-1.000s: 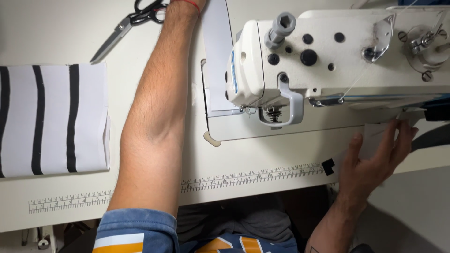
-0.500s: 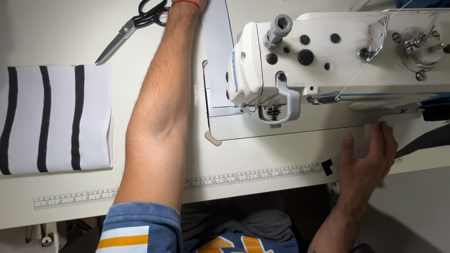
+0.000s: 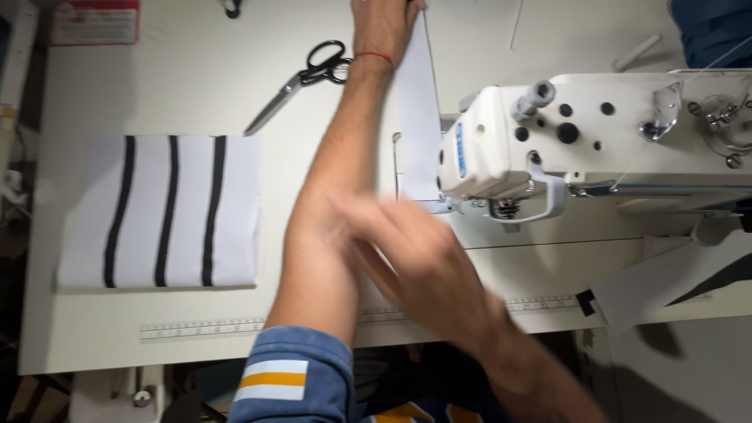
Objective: Measuring, cutting, and aligning fabric strips for assembly at a sewing station.
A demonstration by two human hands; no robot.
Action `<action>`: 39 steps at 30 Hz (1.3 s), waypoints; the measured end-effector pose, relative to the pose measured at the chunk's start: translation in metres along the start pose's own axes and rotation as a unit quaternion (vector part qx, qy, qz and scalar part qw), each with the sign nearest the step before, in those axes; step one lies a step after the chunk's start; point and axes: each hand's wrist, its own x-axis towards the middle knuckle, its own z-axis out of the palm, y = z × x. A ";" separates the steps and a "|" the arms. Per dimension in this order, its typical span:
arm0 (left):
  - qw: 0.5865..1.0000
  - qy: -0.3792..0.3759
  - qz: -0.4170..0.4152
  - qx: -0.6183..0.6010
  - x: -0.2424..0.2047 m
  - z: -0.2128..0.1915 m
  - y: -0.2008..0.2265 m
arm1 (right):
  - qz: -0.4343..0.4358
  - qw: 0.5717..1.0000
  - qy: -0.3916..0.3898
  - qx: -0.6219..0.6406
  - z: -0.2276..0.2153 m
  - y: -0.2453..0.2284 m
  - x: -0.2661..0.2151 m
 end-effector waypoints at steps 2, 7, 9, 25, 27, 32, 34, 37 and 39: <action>1.000 0.003 0.004 0.003 0.009 0.042 -0.004 | 0.035 0.978 -0.092 -0.185 0.032 0.024 0.059; 0.998 -0.066 -0.001 -0.021 0.000 0.046 0.017 | 0.100 0.920 -0.132 -0.355 0.147 0.222 0.159; 0.997 -0.070 -0.006 -0.011 -0.003 0.040 0.019 | 0.126 0.921 -0.182 -0.319 0.162 0.248 0.176; 0.979 0.094 -0.074 -0.164 -0.104 -0.067 0.051 | -0.148 0.923 -0.106 -0.340 0.160 0.104 0.111; 0.968 0.153 -0.091 -0.177 -0.121 -0.066 0.025 | -0.144 0.932 -0.078 -0.324 0.139 0.071 0.080; 0.941 0.277 -0.152 -0.118 -0.147 -0.135 -0.022 | 0.060 0.942 -0.331 0.015 0.085 0.017 -0.033; 0.949 0.256 -0.149 -0.107 -0.169 -0.185 0.007 | 0.107 0.926 -0.322 0.166 0.053 -0.007 -0.072; 0.950 0.267 -0.154 -0.057 -0.198 -0.228 0.001 | 0.176 0.841 -0.317 0.401 0.043 -0.008 -0.132; 0.946 0.283 -0.154 -0.036 -0.220 -0.245 -0.008 | 0.216 0.790 -0.314 0.480 0.045 -0.001 -0.168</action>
